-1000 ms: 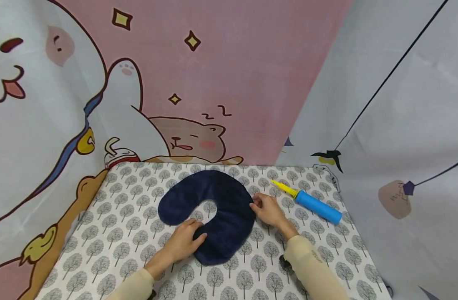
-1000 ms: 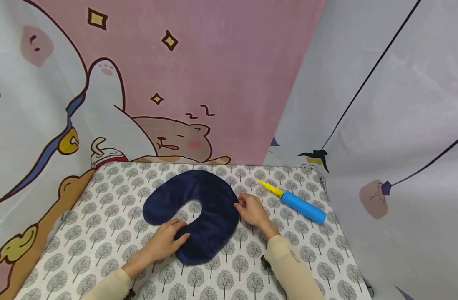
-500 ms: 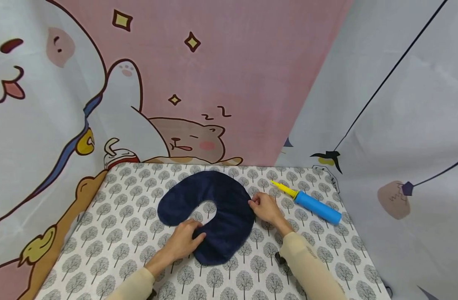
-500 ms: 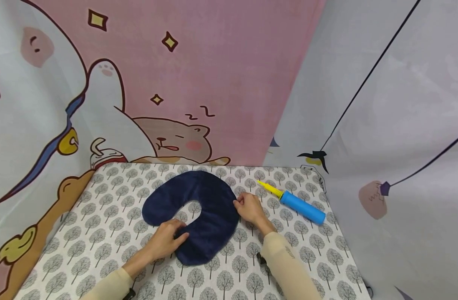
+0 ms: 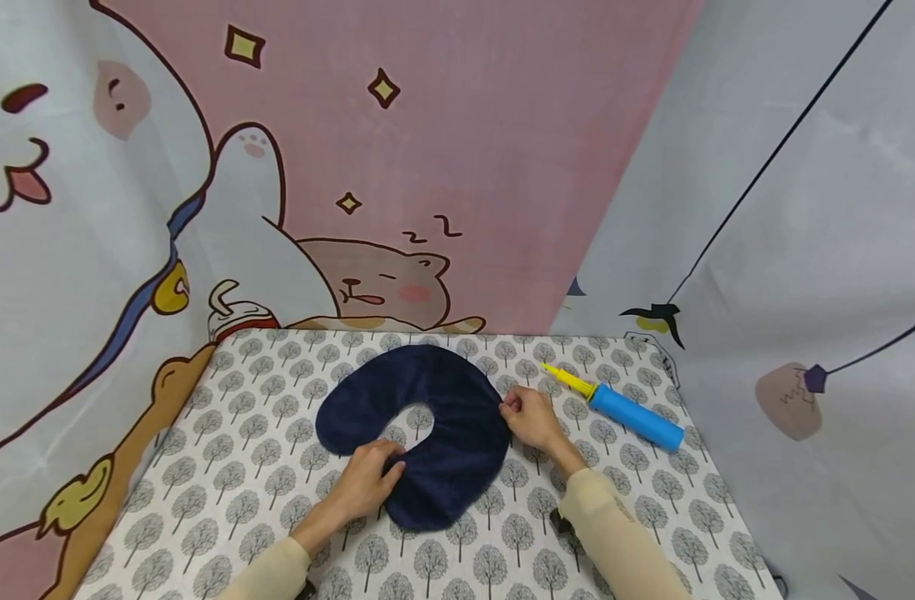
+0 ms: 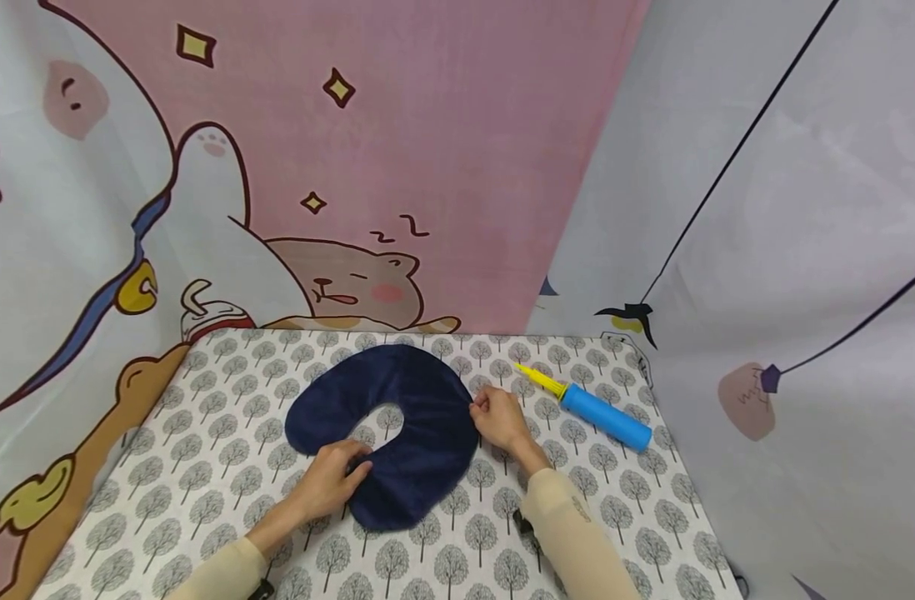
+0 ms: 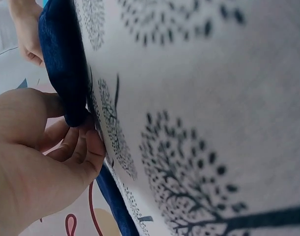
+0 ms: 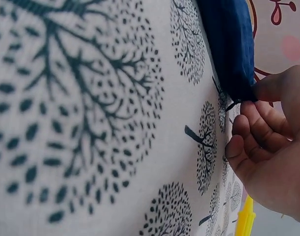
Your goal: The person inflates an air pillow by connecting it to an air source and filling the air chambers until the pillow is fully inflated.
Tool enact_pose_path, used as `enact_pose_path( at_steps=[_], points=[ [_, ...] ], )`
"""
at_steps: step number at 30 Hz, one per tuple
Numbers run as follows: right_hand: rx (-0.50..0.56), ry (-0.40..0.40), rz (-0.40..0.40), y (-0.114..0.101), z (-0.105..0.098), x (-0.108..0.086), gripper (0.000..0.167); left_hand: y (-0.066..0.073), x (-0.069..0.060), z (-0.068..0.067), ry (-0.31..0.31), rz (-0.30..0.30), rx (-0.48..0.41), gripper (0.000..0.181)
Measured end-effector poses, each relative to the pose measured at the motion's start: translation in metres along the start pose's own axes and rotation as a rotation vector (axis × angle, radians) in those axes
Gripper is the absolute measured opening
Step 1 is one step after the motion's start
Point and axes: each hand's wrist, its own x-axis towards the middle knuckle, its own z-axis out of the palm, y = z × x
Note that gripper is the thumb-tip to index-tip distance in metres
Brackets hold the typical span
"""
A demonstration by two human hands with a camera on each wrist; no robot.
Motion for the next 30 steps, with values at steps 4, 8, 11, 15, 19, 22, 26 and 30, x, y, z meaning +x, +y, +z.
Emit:
enact_pose_path(
  at_steps=[4, 8, 11, 15, 19, 22, 26, 30],
  points=[
    [0.016, 0.007, 0.013, 0.002, 0.0, -0.003, 0.011, -0.003, 0.003, -0.002, 0.0, -0.04, -0.013, 0.013],
    [0.028, 0.021, 0.014, 0.003, 0.0, -0.009, 0.011, -0.006, 0.006, -0.007, 0.0, -0.068, -0.01, 0.013],
    [0.033, 0.024, 0.004, 0.002, -0.001, -0.016, 0.011, -0.011, 0.01, -0.01, 0.003, -0.082, -0.01, 0.013],
    [0.037, 0.008, -0.008, -0.003, -0.001, -0.029, 0.012, -0.02, 0.012, -0.015, 0.021, -0.082, -0.015, 0.015],
    [0.044, -0.015, -0.001, -0.008, 0.0, -0.042, 0.013, -0.031, 0.012, -0.019, 0.059, -0.046, -0.03, 0.016],
    [0.066, -0.03, 0.006, -0.012, 0.002, -0.05, 0.014, -0.043, 0.012, -0.021, 0.1, 0.009, -0.043, 0.016],
    [0.099, -0.056, -0.013, -0.017, 0.004, -0.06, 0.016, -0.047, 0.015, -0.029, 0.091, -0.019, -0.051, 0.015],
    [0.125, -0.092, -0.046, -0.021, 0.007, -0.071, 0.017, -0.042, 0.016, -0.04, 0.013, -0.145, -0.033, 0.015]
  ],
)
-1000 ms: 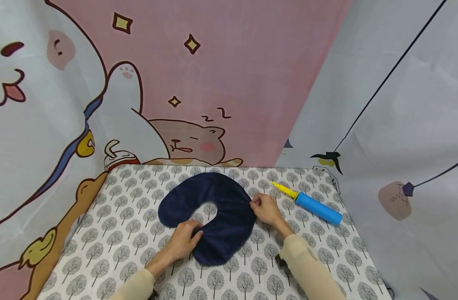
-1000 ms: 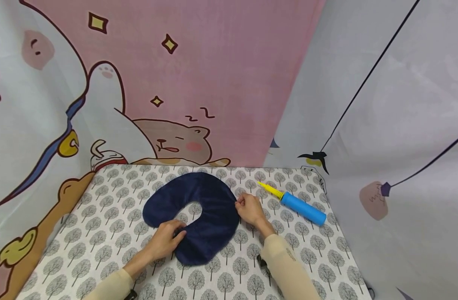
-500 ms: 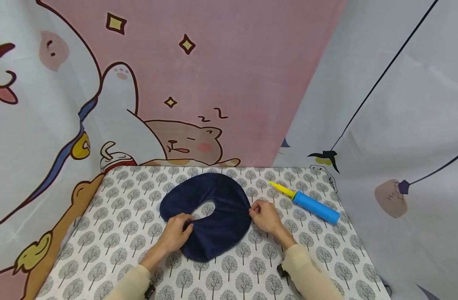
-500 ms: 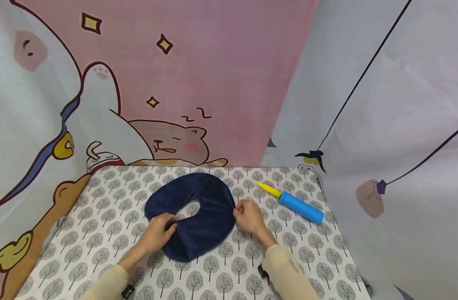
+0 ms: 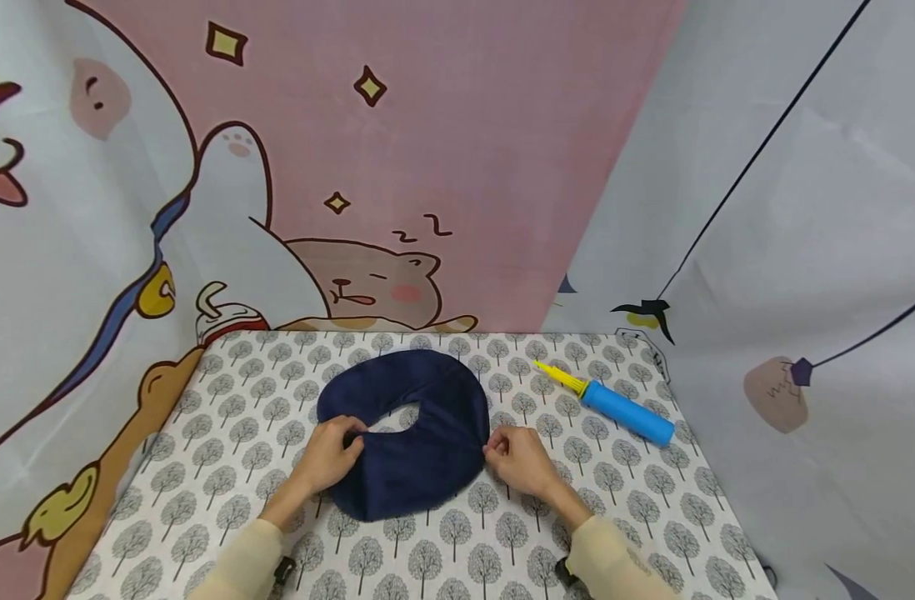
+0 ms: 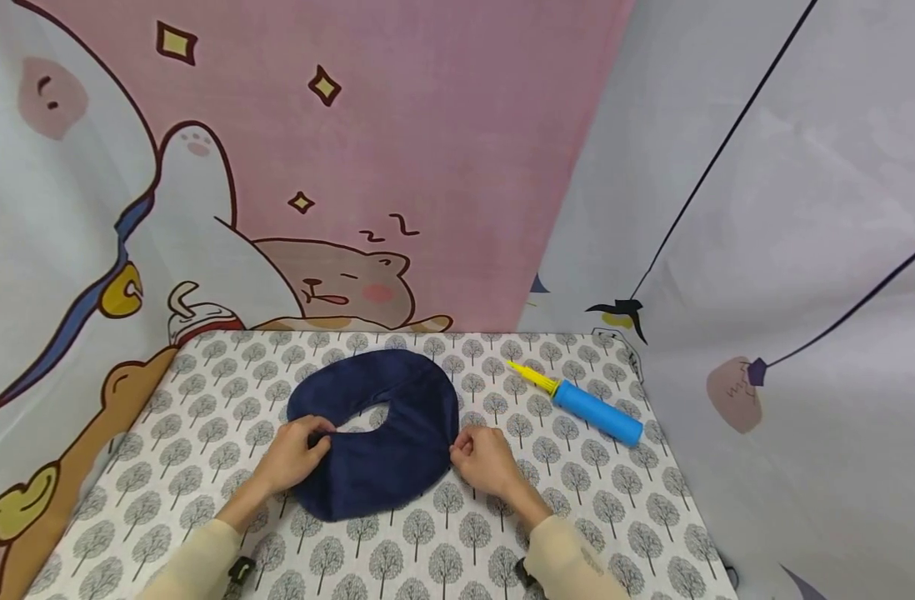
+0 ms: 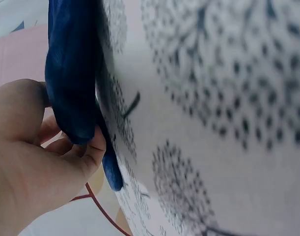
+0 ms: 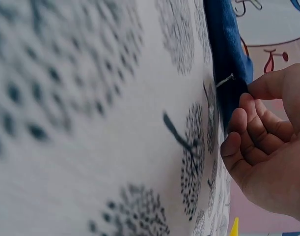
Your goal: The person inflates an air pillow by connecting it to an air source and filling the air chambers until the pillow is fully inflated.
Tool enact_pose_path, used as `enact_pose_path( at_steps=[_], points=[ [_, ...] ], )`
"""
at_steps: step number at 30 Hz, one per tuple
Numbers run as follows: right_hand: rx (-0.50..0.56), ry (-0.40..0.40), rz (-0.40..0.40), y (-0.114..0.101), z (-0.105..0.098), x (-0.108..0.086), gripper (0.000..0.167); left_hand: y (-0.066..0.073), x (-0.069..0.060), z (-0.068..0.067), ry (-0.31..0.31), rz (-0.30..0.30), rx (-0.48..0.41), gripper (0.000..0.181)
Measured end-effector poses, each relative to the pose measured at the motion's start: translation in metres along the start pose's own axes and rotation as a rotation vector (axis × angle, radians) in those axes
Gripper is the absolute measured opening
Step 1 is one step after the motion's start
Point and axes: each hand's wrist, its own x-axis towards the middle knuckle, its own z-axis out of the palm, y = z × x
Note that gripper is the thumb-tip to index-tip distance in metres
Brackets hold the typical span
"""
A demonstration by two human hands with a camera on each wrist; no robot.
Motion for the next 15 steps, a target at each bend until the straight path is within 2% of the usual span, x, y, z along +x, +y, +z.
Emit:
enact_pose_path(
  at_steps=[3, 6, 10, 15],
  points=[
    [-0.007, -0.009, -0.021, -0.0033, 0.0028, -0.0047, 0.018, -0.0006, -0.0007, -0.0052, -0.049, -0.061, 0.023, 0.016],
    [-0.033, 0.0, -0.036, -0.005, 0.0048, -0.0061, 0.018, -0.002, -0.0022, -0.0068, -0.075, -0.082, 0.031, 0.016],
    [-0.025, -0.013, -0.049, -0.0039, 0.0048, -0.0063, 0.016, -0.0031, -0.004, -0.0066, -0.08, -0.05, 0.045, 0.018],
    [0.041, -0.045, -0.099, 0.0033, -0.0035, -0.0097, 0.009, 0.0017, -0.0055, -0.0029, -0.054, 0.034, 0.092, 0.028]
  ],
)
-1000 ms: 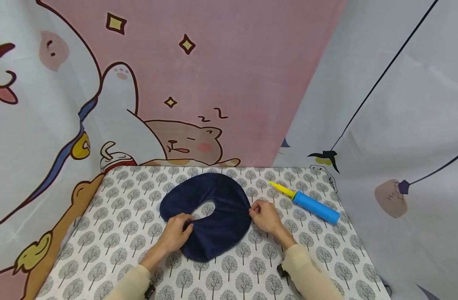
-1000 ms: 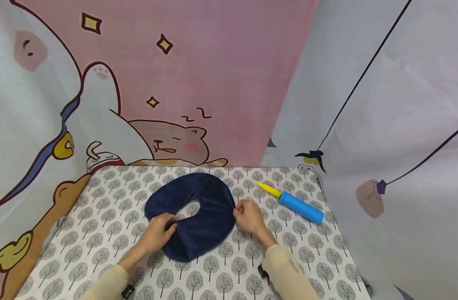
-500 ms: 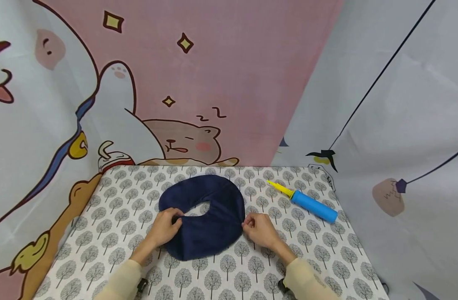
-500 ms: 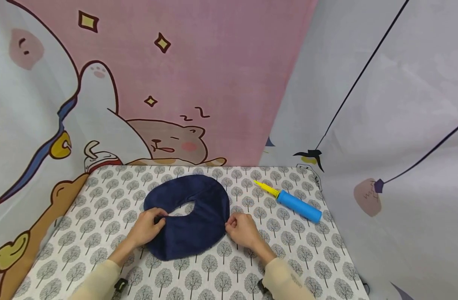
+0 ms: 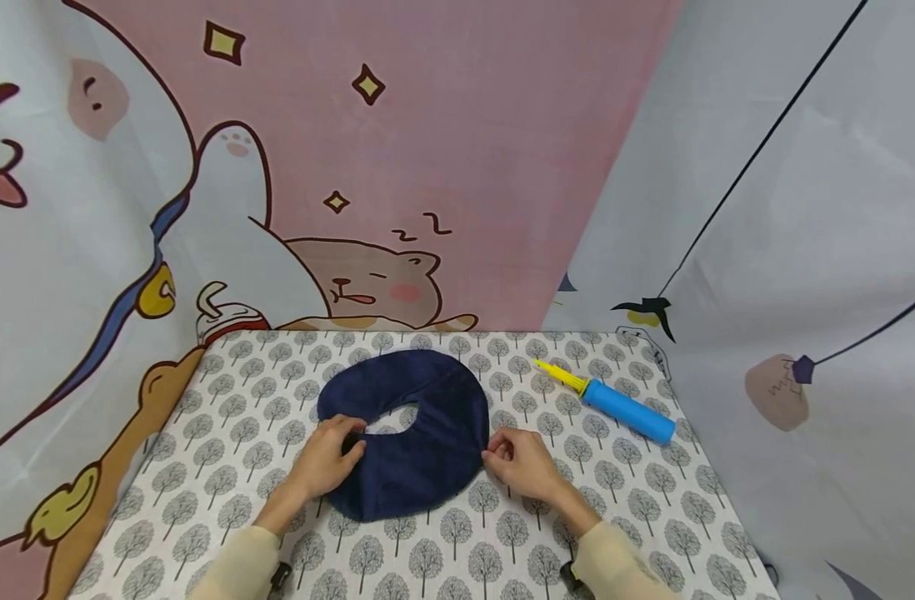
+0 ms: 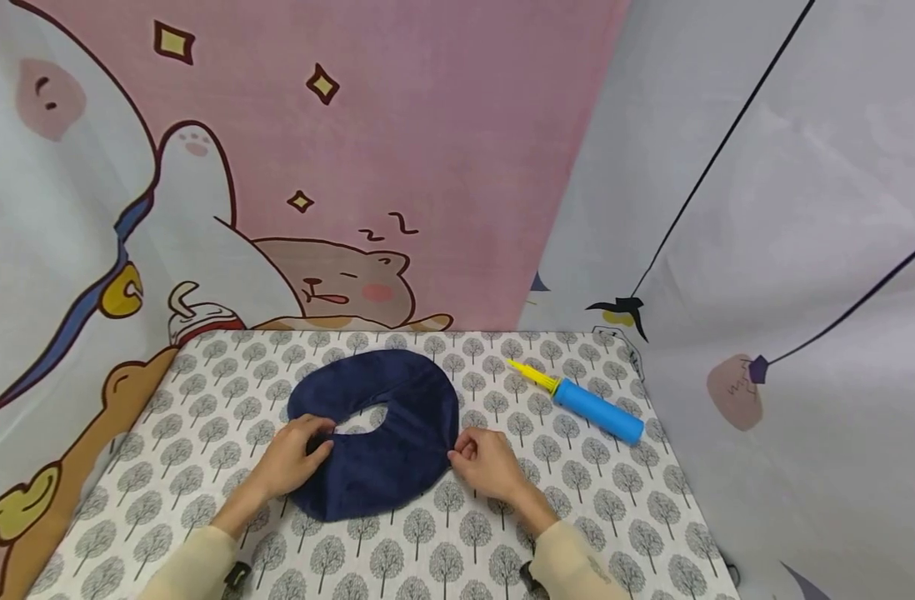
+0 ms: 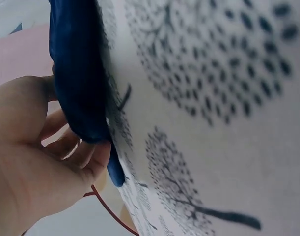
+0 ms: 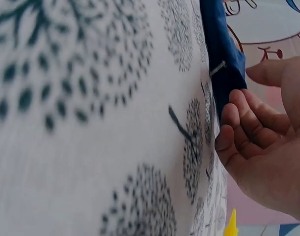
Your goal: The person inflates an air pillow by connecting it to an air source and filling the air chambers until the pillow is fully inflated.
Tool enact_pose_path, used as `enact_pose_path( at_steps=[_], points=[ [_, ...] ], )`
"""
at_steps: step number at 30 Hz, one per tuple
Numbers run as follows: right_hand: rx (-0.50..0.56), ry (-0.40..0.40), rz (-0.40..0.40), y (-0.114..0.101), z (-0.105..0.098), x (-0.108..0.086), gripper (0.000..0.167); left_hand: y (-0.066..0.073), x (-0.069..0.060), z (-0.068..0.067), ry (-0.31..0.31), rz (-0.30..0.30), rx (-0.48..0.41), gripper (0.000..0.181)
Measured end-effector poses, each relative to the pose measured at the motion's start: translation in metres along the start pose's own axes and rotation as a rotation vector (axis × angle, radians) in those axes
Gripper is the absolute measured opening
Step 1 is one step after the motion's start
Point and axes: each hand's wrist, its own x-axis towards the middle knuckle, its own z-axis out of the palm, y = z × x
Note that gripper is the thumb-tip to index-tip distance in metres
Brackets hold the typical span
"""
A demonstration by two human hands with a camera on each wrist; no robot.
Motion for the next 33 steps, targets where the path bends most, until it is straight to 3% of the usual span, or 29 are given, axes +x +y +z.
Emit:
enact_pose_path(
  at_steps=[4, 10, 15, 21, 33],
  points=[
    [0.021, 0.004, -0.066, 0.008, -0.007, -0.005, 0.009, 0.012, 0.002, 0.009, 0.04, 0.099, 0.047, 0.036],
    [-0.01, 0.037, -0.115, 0.014, -0.01, -0.012, 0.02, 0.046, 0.007, 0.025, 0.055, 0.228, 0.056, 0.037],
    [-0.031, 0.027, -0.1, 0.015, -0.013, -0.018, 0.023, 0.075, 0.009, 0.039, -0.031, 0.286, 0.037, 0.038],
    [-0.056, 0.005, -0.13, 0.015, -0.015, -0.022, 0.022, 0.096, 0.009, 0.058, -0.107, 0.368, 0.059, 0.037],
    [-0.141, -0.038, -0.159, 0.011, -0.017, -0.025, 0.021, 0.107, 0.005, 0.079, -0.158, 0.363, 0.165, 0.035]
  ],
)
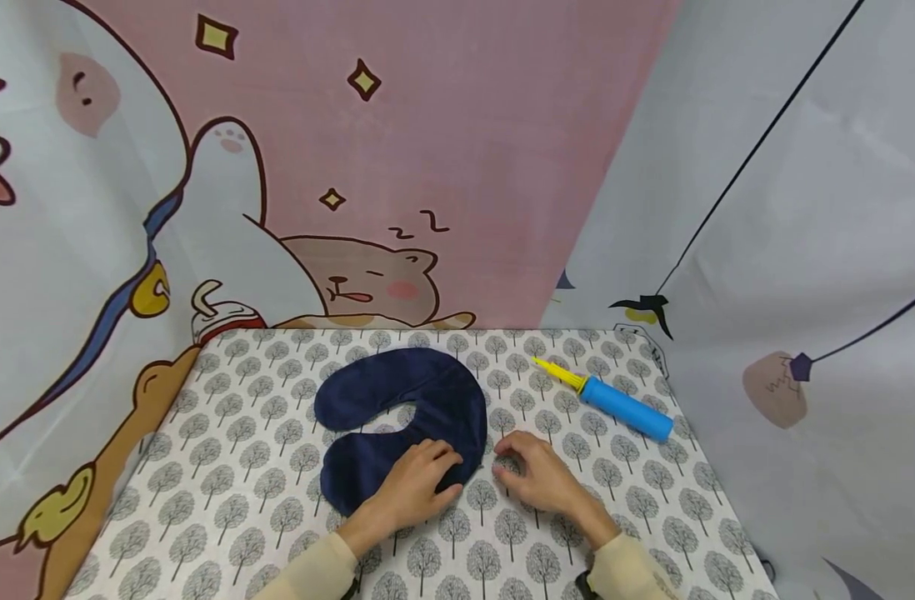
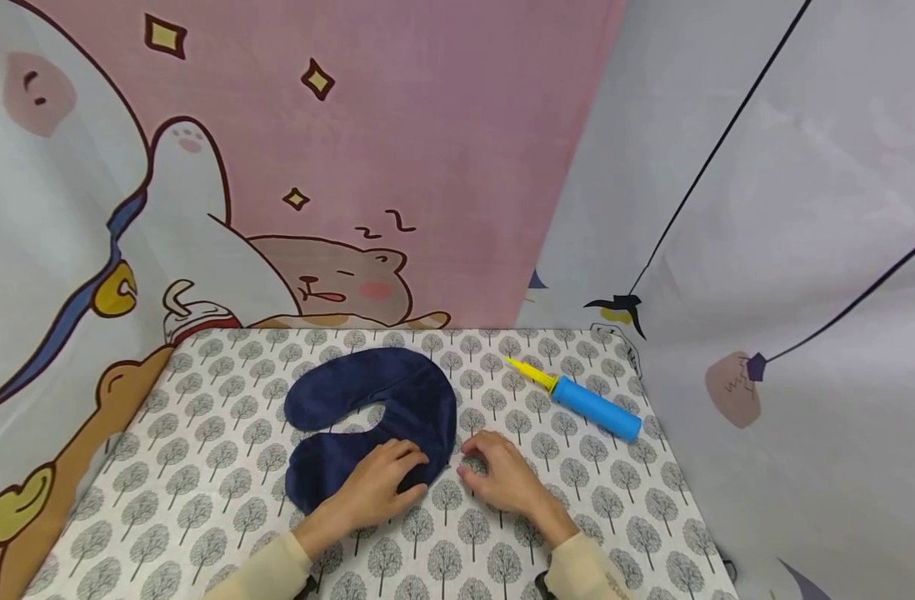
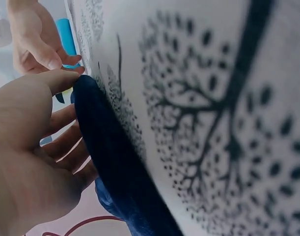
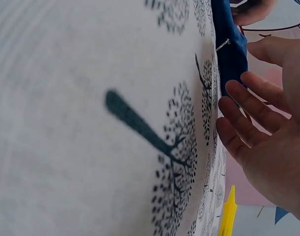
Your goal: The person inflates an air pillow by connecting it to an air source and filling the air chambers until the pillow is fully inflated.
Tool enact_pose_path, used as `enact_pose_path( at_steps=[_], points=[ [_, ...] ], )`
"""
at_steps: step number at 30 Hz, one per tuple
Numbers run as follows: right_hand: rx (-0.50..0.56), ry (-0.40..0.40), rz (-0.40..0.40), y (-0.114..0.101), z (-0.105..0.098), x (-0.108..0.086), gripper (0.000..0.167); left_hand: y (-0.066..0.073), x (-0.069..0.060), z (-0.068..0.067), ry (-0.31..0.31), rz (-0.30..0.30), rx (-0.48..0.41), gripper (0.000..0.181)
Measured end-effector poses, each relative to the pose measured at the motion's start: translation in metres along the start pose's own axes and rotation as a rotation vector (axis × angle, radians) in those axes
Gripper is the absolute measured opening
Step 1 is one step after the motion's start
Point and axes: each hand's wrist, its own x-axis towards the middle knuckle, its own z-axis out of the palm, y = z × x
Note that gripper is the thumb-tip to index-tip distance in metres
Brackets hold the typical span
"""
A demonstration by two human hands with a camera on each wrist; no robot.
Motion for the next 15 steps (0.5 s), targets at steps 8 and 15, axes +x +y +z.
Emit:
enact_pose_path(
  at_steps=[8, 15],
  points=[
    [-0.044, -0.005, -0.004, -0.0017, 0.0012, 0.0015, 0.022, 0.0005, 0.0002, 0.0068, 0.029, 0.022, 0.093, 0.032],
    [-0.047, -0.003, 0.009, -0.0042, 0.0009, 0.0053, 0.022, -0.001, -0.0007, 0.01, 0.091, 0.036, 0.126, 0.02]
  ],
)
